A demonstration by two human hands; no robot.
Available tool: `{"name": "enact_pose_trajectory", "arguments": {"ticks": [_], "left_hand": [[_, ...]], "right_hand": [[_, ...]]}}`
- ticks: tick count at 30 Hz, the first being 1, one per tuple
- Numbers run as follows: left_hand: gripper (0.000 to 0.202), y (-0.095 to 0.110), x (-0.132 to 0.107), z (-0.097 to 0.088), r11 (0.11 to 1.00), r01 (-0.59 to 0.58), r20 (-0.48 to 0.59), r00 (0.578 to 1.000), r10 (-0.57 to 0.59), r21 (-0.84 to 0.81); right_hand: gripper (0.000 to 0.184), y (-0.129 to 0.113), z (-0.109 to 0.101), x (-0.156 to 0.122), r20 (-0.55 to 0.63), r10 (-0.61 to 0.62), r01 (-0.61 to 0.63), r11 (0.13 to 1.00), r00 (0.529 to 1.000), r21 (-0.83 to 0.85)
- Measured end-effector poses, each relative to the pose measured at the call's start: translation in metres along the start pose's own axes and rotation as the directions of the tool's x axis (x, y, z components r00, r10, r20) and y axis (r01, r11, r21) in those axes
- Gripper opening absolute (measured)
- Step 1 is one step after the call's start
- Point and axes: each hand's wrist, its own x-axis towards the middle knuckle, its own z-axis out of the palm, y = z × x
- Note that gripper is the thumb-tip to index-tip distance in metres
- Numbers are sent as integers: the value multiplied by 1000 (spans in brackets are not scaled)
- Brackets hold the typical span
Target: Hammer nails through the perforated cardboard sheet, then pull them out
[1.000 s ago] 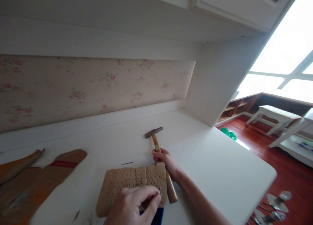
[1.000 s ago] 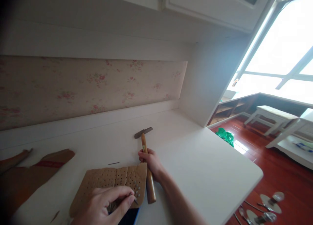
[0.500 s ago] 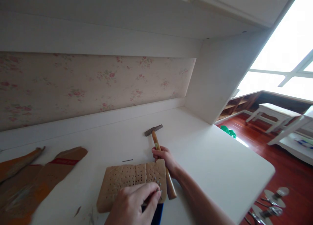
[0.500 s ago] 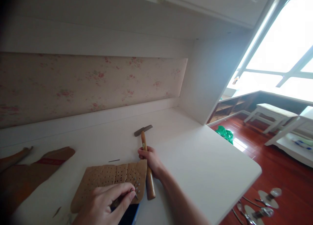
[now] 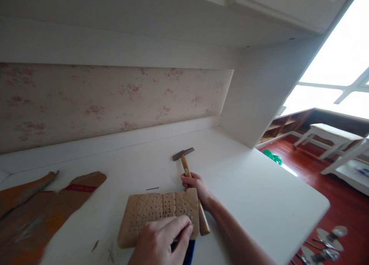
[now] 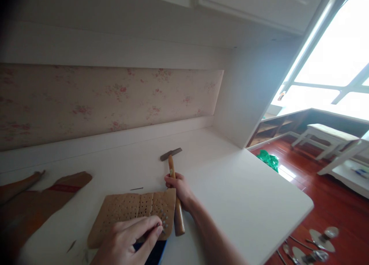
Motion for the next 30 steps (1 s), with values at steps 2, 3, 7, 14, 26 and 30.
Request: {"name": "enact_pose_trajectory", "arguments": {"ticks": [2, 3, 7, 14, 26, 30], "left_hand": [[18, 1, 0, 0, 1000, -13, 5, 1000, 13, 11], [18, 1, 0, 1, 1000, -18, 6, 1000, 18, 15], [19, -1, 0, 2, 1000, -30, -43, 999, 30, 3], [13, 3, 4, -24, 998, 28, -145, 989, -20, 53], [13, -6, 19, -25, 984, -78, -181, 978, 107, 163], [14, -3, 26, -25, 993, 64, -110, 993, -53, 103]], "right_hand": [[25, 0, 0, 0, 3, 3, -3, 1000, 1000, 5], [25, 0, 1, -1, 3, 3, -3, 1000, 1000, 6], [23, -2, 2, -2, 1, -2, 2, 1000, 1000, -2], [23, -2, 0, -3, 10, -10, 10, 1000, 1000, -27], [24, 1, 0, 0, 19, -19, 20, 999, 1000, -38], [24, 2, 1, 1, 15, -20, 20, 999, 1000, -37]]}}
